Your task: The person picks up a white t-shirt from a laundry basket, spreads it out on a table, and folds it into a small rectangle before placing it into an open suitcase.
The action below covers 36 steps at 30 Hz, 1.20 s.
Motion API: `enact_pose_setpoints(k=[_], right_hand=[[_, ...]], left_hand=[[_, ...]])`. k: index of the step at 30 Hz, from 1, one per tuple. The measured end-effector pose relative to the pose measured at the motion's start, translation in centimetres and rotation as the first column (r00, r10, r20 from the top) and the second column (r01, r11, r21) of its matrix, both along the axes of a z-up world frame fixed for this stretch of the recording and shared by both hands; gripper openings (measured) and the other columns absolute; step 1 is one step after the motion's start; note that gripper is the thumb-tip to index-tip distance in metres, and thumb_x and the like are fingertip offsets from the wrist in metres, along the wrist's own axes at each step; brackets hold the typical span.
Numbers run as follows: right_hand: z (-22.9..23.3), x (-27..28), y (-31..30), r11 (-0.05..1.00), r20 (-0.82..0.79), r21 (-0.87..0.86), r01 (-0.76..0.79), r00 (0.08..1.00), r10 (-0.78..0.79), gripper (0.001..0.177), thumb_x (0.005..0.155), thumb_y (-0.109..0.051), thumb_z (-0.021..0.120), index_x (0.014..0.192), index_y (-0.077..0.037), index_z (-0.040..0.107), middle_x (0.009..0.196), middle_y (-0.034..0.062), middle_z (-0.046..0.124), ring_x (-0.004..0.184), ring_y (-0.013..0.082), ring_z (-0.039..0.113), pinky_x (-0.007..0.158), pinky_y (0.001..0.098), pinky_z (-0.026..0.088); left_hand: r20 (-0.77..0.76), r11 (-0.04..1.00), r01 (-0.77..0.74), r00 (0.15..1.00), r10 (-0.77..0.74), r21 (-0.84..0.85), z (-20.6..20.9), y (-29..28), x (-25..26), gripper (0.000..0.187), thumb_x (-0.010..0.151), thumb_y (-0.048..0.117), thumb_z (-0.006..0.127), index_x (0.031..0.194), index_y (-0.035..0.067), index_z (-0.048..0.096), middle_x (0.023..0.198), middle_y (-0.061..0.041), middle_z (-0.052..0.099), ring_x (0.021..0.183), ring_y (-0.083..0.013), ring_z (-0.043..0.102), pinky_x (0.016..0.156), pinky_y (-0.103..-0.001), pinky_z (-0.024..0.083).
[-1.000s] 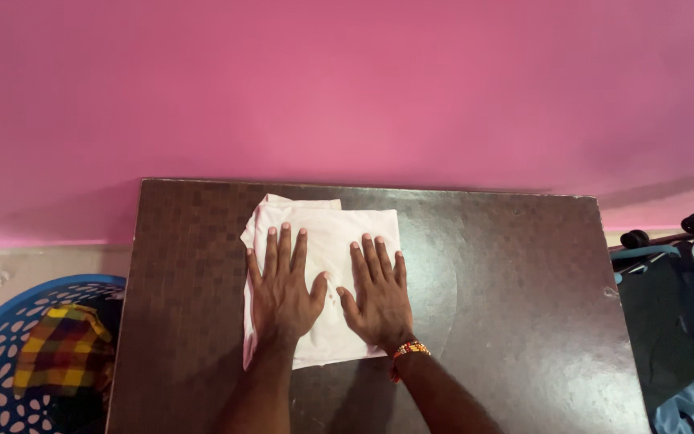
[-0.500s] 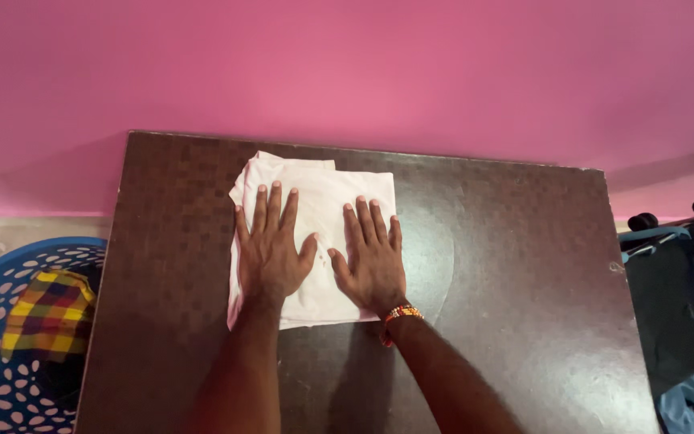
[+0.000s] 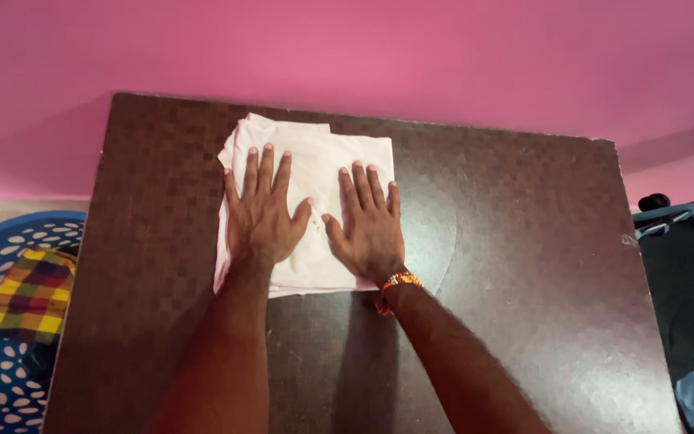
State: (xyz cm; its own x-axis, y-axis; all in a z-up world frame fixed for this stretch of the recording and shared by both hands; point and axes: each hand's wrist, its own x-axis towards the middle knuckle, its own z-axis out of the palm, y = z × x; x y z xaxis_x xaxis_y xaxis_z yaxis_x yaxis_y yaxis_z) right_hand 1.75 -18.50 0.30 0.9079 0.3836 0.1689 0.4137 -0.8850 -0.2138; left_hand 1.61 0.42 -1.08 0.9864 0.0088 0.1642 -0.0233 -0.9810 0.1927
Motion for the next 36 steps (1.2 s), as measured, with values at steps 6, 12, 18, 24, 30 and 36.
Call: enact_pose_setpoints(k=[6,12,18,24,30,36], right_hand=[[-0.5,0.2,-0.1,1.0,-0.009,-0.002,-0.001,1.0,0.001,0.079,0.098,-0.051,0.044,0.162,-0.008,0.025,0.169,0.019,0.021,0.158,0.0329,0.012,0.125,0.0589,0.005],[-1.1,0.4,-0.2,1.0,-0.006,-0.028,-0.003,1.0,0.003,0.08,0.099,-0.053,0.043,0.163,-0.008,0.023,0.169,0.0182,0.021,0.158,0.0317,0.011,0.125,0.0583,0.005],[-1.1,0.5,-0.1,1.0,0.015,-0.03,0.001,1.0,0.0,0.08,0.099,-0.053,0.043,0.163,-0.008,0.025,0.169,0.0187,0.022,0.158,0.0329,0.013,0.125,0.06,0.006],[-1.1,0.4,-0.1,1.0,0.016,-0.005,0.004,1.0,-0.004,0.079,0.099,-0.052,0.044,0.162,-0.008,0.026,0.169,0.0194,0.025,0.159,0.0338,0.016,0.125,0.0599,0.008],[-1.2,0.7,-0.1,1.0,0.016,-0.001,0.002,1.0,-0.002,0.08,0.1,-0.053,0.043,0.163,-0.008,0.025,0.169,0.0201,0.023,0.158,0.0347,0.014,0.125,0.0591,0.006],[-1.1,1.0,0.1,1.0,0.001,0.003,0.024,1.0,-0.024,0.08,0.099,-0.053,0.043,0.162,-0.008,0.025,0.169,0.0196,0.023,0.158,0.0353,0.014,0.125,0.0587,0.006]], left_hand=[[-0.041,1.0,-0.014,0.999,0.013,-0.018,0.0,-0.1,0.3,0.083,0.094,0.057,0.05,0.162,0.015,0.025,0.17,-0.01,0.016,0.157,-0.0286,0.009,0.122,-0.06,0.007],[-0.053,1.0,-0.018,0.998,0.018,-0.013,-0.3,-0.2,0.6,0.084,0.094,0.058,0.049,0.162,0.015,0.024,0.169,-0.01,0.015,0.156,-0.0285,0.008,0.122,-0.06,0.006],[-0.043,1.0,-0.011,0.999,0.011,-0.006,-0.4,-0.1,0.5,0.083,0.094,0.058,0.049,0.161,0.016,0.025,0.169,-0.011,0.016,0.156,-0.0293,0.008,0.122,-0.061,0.006],[0.002,0.999,-0.011,1.0,0.011,-0.044,-0.4,-0.2,0.5,0.082,0.095,0.056,0.054,0.161,0.014,0.029,0.17,-0.011,0.02,0.157,-0.03,0.011,0.123,-0.062,0.008],[0.014,0.999,-0.006,1.0,0.007,-0.041,-0.4,-0.3,0.8,0.082,0.094,0.055,0.054,0.161,0.014,0.03,0.169,-0.012,0.02,0.156,-0.0302,0.011,0.122,-0.062,0.008],[-0.001,0.999,-0.003,1.0,0.003,-0.034,-0.7,-0.3,1.7,0.082,0.094,0.055,0.053,0.161,0.014,0.028,0.17,-0.011,0.018,0.156,-0.0296,0.011,0.122,-0.062,0.008]])
